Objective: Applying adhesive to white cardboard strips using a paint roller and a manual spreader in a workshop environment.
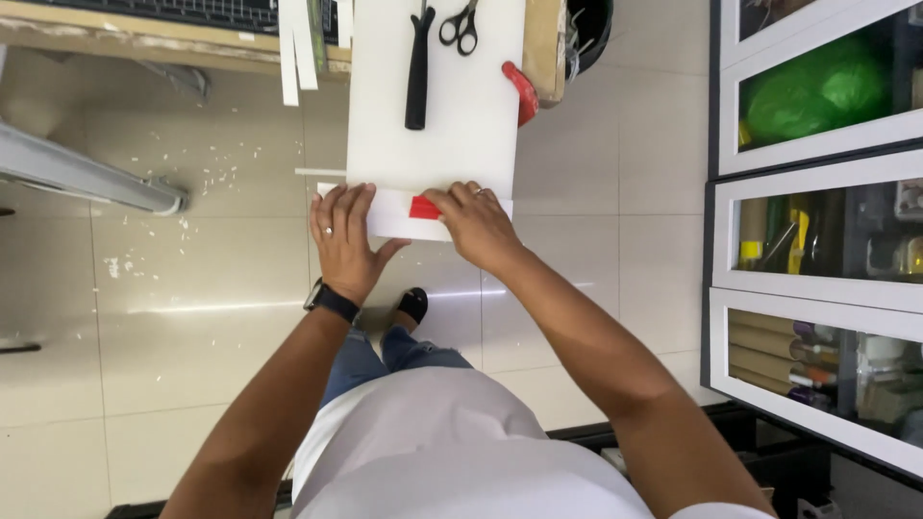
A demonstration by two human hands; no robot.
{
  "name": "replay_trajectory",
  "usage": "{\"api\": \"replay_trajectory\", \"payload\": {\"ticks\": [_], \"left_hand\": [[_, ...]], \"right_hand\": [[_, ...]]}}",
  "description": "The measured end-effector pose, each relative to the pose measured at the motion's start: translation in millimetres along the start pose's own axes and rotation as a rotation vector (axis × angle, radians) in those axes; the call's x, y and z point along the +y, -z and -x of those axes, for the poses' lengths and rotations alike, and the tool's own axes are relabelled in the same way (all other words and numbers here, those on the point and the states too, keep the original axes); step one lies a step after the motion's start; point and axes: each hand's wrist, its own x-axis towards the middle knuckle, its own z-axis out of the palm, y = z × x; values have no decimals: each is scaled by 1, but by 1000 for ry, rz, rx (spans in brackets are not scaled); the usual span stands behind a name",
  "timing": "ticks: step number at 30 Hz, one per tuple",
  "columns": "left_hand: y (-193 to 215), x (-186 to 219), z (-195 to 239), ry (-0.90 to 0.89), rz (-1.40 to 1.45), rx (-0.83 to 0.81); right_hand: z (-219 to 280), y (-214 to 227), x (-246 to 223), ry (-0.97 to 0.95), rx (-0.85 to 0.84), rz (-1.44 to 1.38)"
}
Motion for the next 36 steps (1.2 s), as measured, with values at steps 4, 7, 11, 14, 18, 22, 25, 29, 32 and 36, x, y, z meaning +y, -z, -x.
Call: {"api": "replay_trajectory", "payload": {"ticks": [4,7,11,14,18,22,25,29,32,36], "left_hand": [[12,-23,2,138,47,-11],[23,-55,5,346,247,-105],[3,-85,14,469,519,-311],[4,-89,8,533,562,-460],[-2,-89,6,597,487,-560],[10,-90,-6,617,535,-583],[19,-81,-8,523,481,-591],[-5,-77,-8,530,389,-677],[6,-77,-10,544,336,-728],[20,-70,-17,595,403,-763]], "right_hand": [[28,13,-10,-130,303,-13],[70,1,-19,-353,549,73],[79,-25,-44,-573,570,229],[40,-58,-80,-671,583,312],[-35,-66,-173,-389,482,316],[-9,-35,-130,-669,395,664],[36,-64,-89,-766,599,406],[-24,-97,-148,-784,529,376],[-39,-89,-174,-535,517,350],[22,-67,-119,-873,589,361]]}}
